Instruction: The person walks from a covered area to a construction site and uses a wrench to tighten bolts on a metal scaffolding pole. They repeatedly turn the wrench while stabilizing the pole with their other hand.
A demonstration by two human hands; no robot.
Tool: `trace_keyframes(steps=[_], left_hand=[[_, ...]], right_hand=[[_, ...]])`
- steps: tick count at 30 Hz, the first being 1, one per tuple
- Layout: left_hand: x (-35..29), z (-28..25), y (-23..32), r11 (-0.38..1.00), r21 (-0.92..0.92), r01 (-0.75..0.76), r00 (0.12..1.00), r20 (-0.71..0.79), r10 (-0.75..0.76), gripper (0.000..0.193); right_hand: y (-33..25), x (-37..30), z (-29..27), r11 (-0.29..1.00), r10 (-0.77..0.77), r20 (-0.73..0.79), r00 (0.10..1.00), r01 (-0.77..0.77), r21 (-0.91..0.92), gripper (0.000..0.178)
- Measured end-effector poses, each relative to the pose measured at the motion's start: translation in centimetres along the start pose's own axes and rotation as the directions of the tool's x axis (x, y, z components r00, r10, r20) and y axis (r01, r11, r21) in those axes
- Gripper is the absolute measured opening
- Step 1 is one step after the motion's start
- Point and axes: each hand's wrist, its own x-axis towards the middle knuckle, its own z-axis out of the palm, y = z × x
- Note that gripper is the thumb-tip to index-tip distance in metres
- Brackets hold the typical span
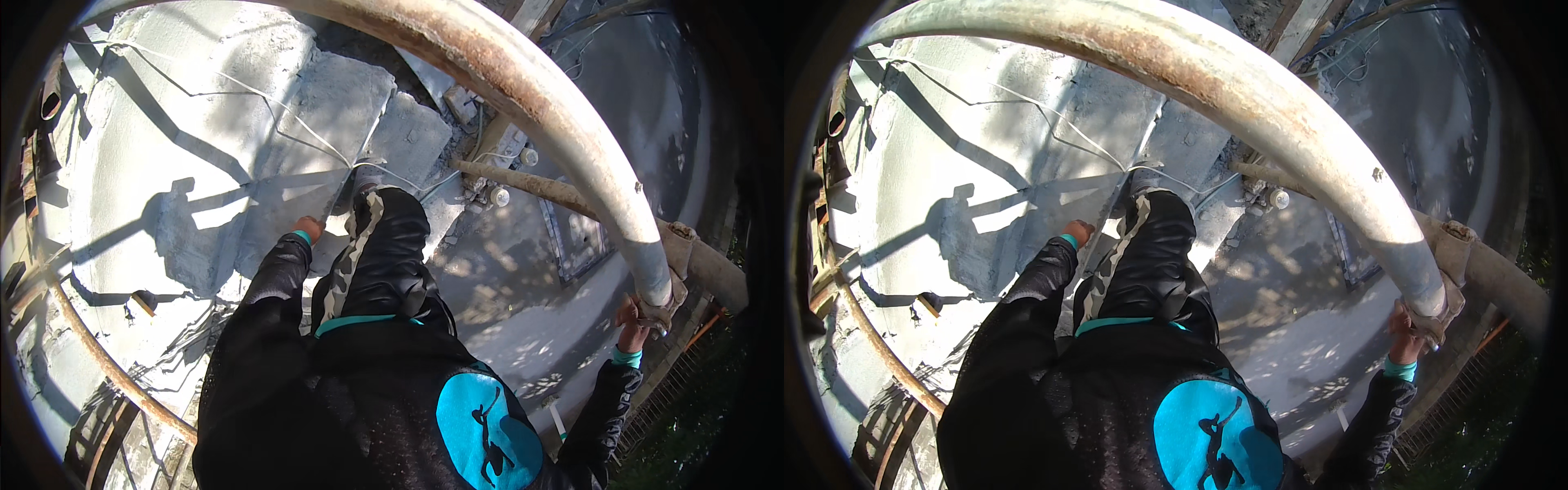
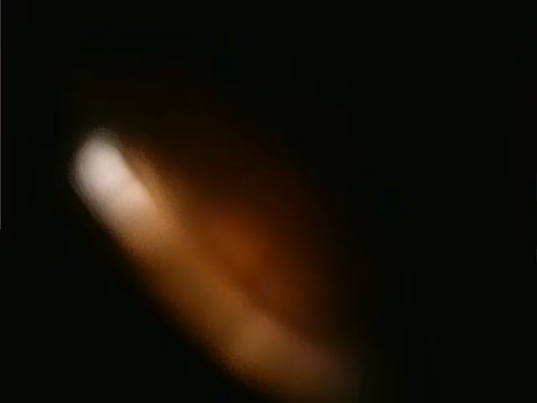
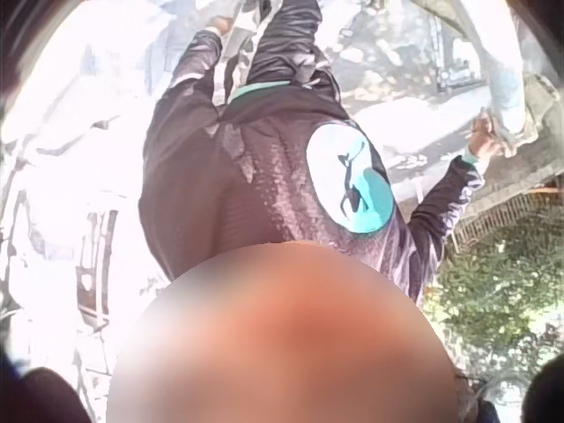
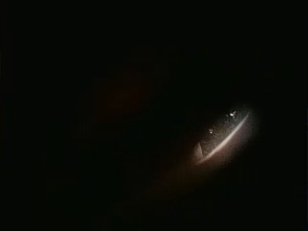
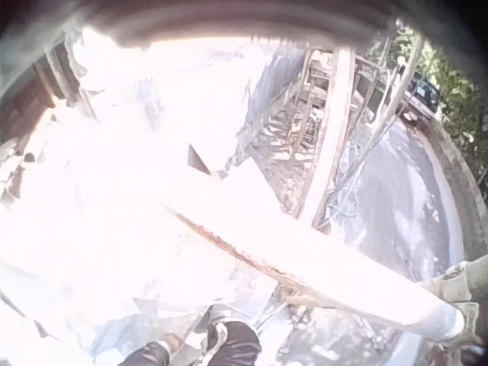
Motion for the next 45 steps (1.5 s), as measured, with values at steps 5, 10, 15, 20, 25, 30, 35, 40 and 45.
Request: trace_keyframes(steps=[5, 10, 15, 20, 25, 30, 35, 40, 45], left_hand=[[-5.7, 2.0, 9.7, 0.854, -0.448, 0.266, 0.87, 0.493, -0.012, 0.047], [-8.0, 4.1, 13.5, 0.323, -0.823, 0.468, 0.855, 0.514, 0.073, 0.051], [-2.8, 3.9, 9.3, -0.033, -0.989, 0.147, 0.987, 0.149, -0.053, 0.058], [-1.9, -7.5, 6.3, 0.973, 0.129, -0.191, 0.978, -0.054, 0.199, 0.04], [-10.8, -22.1, 16.8, 0.83, -0.117, -0.546, 0.746, -0.518, 0.418, 0.03], [-30.8, -34.9, 32.4, 0.281, -0.002, -0.96, 0.253, -0.442, 0.861, 0.036], [-36.7, -46.2, 38.7, 0.146, 0.475, -0.867, -0.07, -0.408, 0.91, 0.059], [-32.1, -49.8, 40.7, 0.287, 0.722, -0.63, 0.484, 0.075, 0.872, 0.086], [-30.3, -49.4, 41.0, 0.252, 0.769, -0.588, 0.46, 0.061, 0.886, 0.068]], right_hand=[[-1.9, 0.6, 1.9, 0.998, -0.052, -0.052, 0.997, 0.05, -0.042, 0.032], [-2.2, 0.5, 1.7, 0.998, -0.034, -0.035, 0.999, 0.032, -0.054, 0.039], [-1.8, 0.7, 2.2, 0.992, -0.121, 0.046, 0.992, 0.122, -0.022, 0.036], [-1.3, 1.1, 4.5, 0.856, -0.369, -0.117, 0.922, 0.289, -0.428, 0.022], [-1.4, 1.3, 8.4, 0.717, -0.543, -0.447, 0.711, 0.116, -0.687, 0.019], [-3.4, 1.4, 11.2, 0.73, -0.559, -0.603, 0.57, -0.008, -0.684, 0.026], [-5.7, 0.7, 11.6, 0.786, -0.535, -0.655, 0.534, 0.031, -0.617, 0.039], [-6.3, 0.2, 10.9, 0.796, -0.534, -0.599, 0.597, 0.117, -0.593, 0.04], [-6.3, 0.9, 12.8, 0.849, -0.483, -0.752, 0.45, 0.029, -0.528, 0.036]])
